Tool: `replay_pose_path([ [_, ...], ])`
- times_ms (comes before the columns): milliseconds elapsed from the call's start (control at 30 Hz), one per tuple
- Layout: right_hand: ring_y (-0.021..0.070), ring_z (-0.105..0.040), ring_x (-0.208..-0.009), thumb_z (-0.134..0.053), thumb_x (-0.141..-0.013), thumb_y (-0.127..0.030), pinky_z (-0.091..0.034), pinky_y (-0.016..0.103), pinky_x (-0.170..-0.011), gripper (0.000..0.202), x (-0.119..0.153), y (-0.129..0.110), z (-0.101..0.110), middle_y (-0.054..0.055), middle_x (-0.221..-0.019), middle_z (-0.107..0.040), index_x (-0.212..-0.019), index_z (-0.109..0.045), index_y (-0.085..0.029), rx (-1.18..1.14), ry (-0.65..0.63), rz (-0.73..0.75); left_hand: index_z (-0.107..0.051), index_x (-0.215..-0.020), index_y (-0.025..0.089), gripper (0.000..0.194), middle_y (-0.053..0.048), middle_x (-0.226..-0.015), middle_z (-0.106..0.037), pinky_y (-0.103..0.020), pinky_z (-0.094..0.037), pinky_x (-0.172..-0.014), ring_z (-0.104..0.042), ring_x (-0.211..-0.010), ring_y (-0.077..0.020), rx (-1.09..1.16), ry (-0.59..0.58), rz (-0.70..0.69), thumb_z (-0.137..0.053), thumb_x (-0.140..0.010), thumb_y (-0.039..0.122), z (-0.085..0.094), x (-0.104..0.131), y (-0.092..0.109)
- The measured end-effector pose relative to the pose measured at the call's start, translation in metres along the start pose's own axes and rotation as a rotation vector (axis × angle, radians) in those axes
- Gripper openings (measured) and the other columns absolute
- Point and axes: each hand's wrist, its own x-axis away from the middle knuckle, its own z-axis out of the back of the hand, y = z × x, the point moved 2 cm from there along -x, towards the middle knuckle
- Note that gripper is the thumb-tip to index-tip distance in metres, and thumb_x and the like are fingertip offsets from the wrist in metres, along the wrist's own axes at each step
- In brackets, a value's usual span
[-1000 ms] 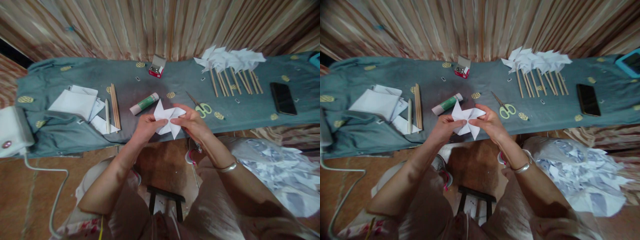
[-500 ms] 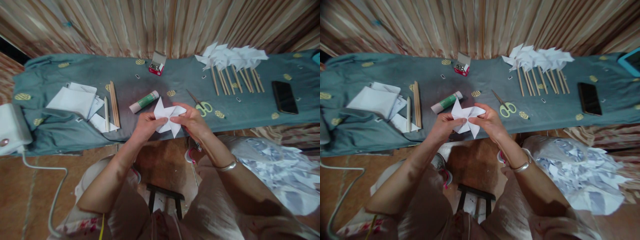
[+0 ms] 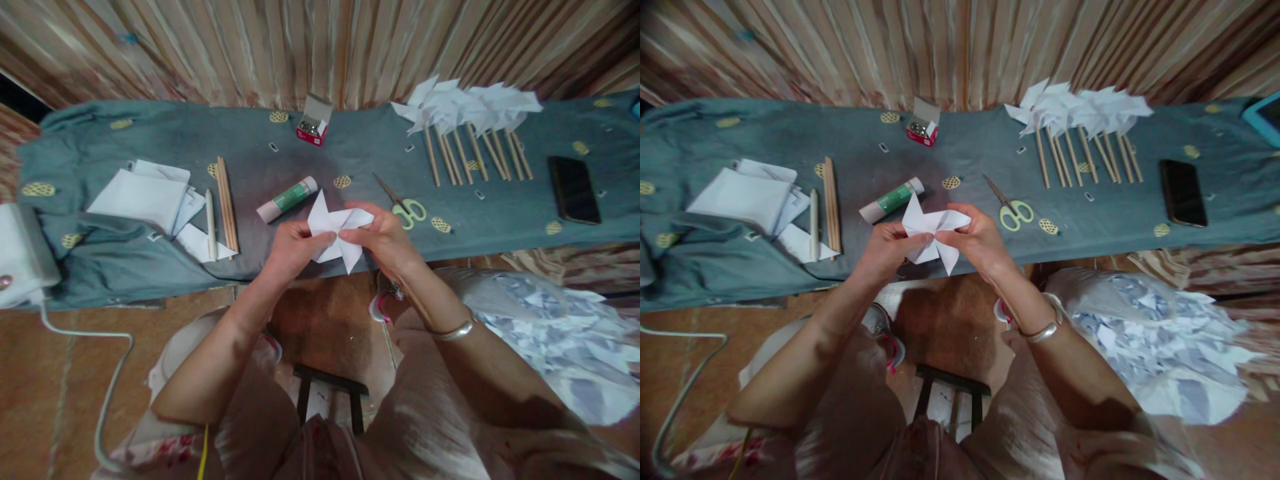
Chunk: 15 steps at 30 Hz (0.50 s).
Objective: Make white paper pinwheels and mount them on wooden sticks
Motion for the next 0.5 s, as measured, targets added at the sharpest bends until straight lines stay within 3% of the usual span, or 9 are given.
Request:
replay_pose_path([
  [500, 0.0195, -0.07, -0.074, -0.091, -0.044, -0.033, -0.059, 0.037, -0.077, 0.072, -0.0007, 0.0, -0.0003, 0.0, -0.079, -0.075, -0.107, -0.059, -0.018, 0.009, -0.012, 0.008, -0.074, -0.064, 0.014, 0.024, 0.001, -0.059, -0.068, -0.023, -0.041, -0.054, -0.052, -0.052, -0.0098, -0.025, -0.01, -0.01, -0.083, -0.052, 0.032, 0.001, 0.0011, 0.0005],
])
